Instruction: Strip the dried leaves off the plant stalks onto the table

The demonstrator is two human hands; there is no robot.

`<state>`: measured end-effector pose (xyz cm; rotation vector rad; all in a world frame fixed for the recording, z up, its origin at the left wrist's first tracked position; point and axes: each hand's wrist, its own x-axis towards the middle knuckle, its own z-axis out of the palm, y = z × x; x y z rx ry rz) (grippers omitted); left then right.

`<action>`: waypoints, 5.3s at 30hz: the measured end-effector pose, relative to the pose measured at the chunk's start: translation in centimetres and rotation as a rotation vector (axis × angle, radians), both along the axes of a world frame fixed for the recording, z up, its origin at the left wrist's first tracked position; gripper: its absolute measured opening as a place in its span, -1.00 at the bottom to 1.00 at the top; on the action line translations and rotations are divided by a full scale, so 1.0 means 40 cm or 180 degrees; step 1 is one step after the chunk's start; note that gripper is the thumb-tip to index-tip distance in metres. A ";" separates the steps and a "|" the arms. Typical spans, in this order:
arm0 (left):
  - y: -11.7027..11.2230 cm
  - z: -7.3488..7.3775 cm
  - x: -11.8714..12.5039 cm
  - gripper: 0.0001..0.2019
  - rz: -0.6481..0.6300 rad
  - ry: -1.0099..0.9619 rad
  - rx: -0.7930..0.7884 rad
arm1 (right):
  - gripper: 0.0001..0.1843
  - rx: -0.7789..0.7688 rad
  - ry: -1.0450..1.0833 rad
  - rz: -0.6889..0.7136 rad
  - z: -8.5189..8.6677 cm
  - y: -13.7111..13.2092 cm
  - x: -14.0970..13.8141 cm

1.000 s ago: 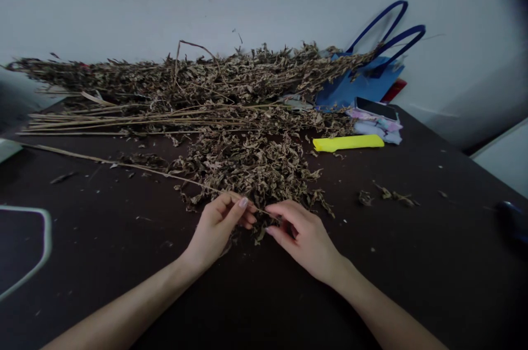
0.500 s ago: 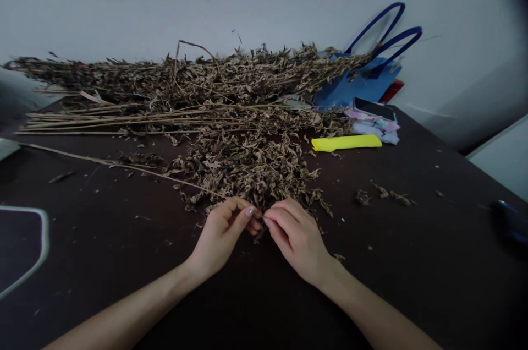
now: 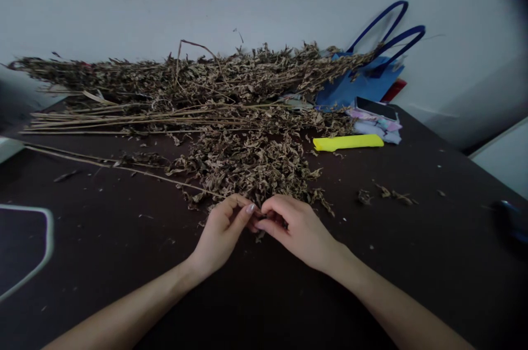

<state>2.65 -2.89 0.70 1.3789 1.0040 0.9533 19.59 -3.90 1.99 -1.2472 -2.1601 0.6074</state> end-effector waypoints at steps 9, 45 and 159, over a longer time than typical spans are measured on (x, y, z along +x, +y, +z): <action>-0.007 -0.016 0.000 -0.84 -0.0155 0.0187 0.0262 | -0.82 0.0116 0.0084 -0.0155 -0.037 -0.022 -0.005; 0.010 -0.011 -0.012 -0.82 -0.0107 0.0269 0.0275 | -0.70 -0.0266 -0.0067 -0.0255 -0.043 -0.027 0.019; 0.017 0.005 -0.008 -0.85 0.0177 -0.0313 -0.0387 | -0.74 -0.0769 0.0105 0.0118 -0.019 -0.039 0.014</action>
